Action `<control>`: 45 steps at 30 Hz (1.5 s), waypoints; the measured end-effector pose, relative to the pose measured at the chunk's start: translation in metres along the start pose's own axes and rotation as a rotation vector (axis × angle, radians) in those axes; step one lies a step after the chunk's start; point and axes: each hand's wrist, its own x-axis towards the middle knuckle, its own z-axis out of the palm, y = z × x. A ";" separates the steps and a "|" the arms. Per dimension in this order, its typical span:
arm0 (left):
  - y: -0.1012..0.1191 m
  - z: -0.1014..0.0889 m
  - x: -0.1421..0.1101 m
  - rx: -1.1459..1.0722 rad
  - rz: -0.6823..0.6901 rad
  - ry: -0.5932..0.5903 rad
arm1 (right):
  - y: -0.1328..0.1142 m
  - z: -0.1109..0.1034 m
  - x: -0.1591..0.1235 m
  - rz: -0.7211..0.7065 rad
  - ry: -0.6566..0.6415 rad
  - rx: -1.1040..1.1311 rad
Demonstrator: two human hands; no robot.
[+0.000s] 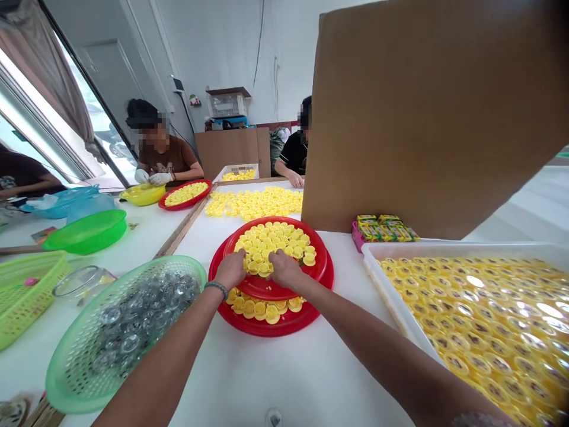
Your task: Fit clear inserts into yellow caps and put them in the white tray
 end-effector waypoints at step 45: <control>0.014 -0.005 0.004 -0.196 0.141 0.063 | 0.005 -0.016 -0.005 -0.186 0.035 0.106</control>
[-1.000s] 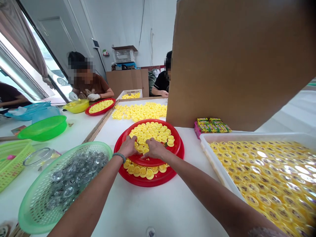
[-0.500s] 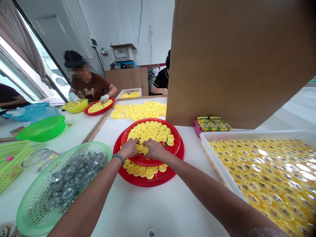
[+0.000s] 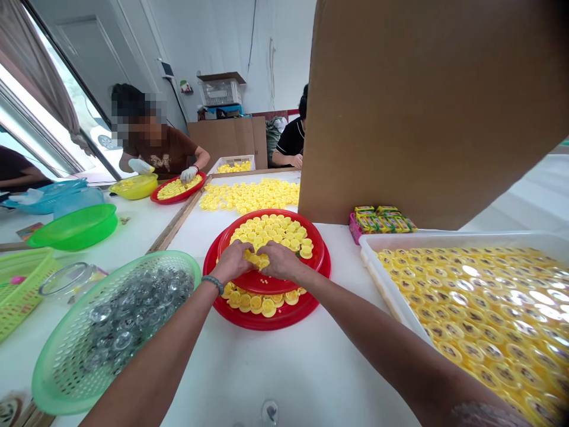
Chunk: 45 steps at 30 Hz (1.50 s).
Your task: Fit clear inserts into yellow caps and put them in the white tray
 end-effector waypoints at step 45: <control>0.089 0.093 -0.205 -0.313 0.197 0.018 | -0.008 0.033 -0.255 -0.120 0.227 -0.085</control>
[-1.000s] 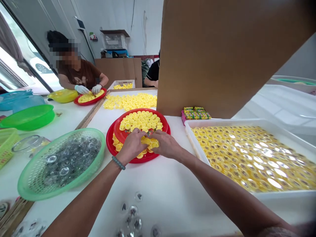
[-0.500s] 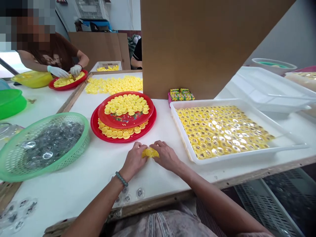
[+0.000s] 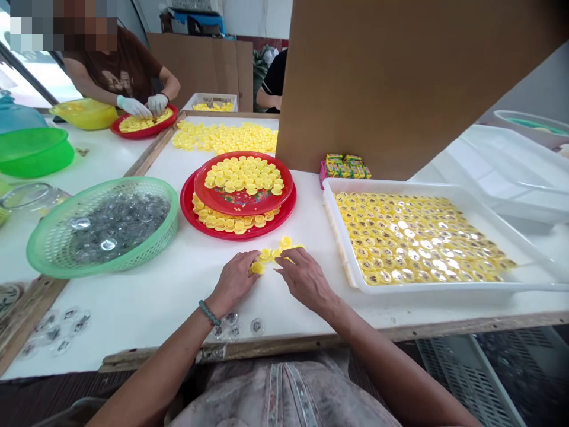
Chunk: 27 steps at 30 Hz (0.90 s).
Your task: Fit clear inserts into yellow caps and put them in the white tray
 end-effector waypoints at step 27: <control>0.031 -0.002 -0.009 0.093 -0.359 0.100 | -0.026 0.026 -0.054 0.199 -0.116 0.393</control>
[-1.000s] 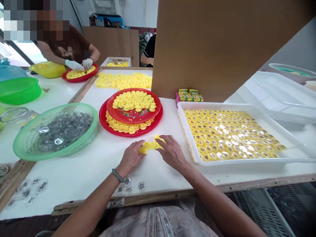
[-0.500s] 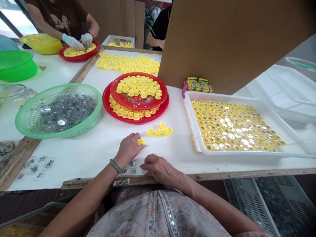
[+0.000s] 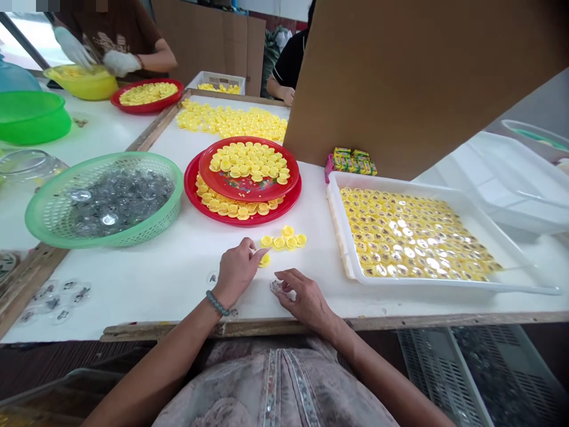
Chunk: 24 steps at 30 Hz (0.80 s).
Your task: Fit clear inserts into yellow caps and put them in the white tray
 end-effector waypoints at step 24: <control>-0.017 0.009 -0.032 -0.251 0.164 -0.149 | 0.017 -0.022 0.000 -0.143 -0.098 -0.257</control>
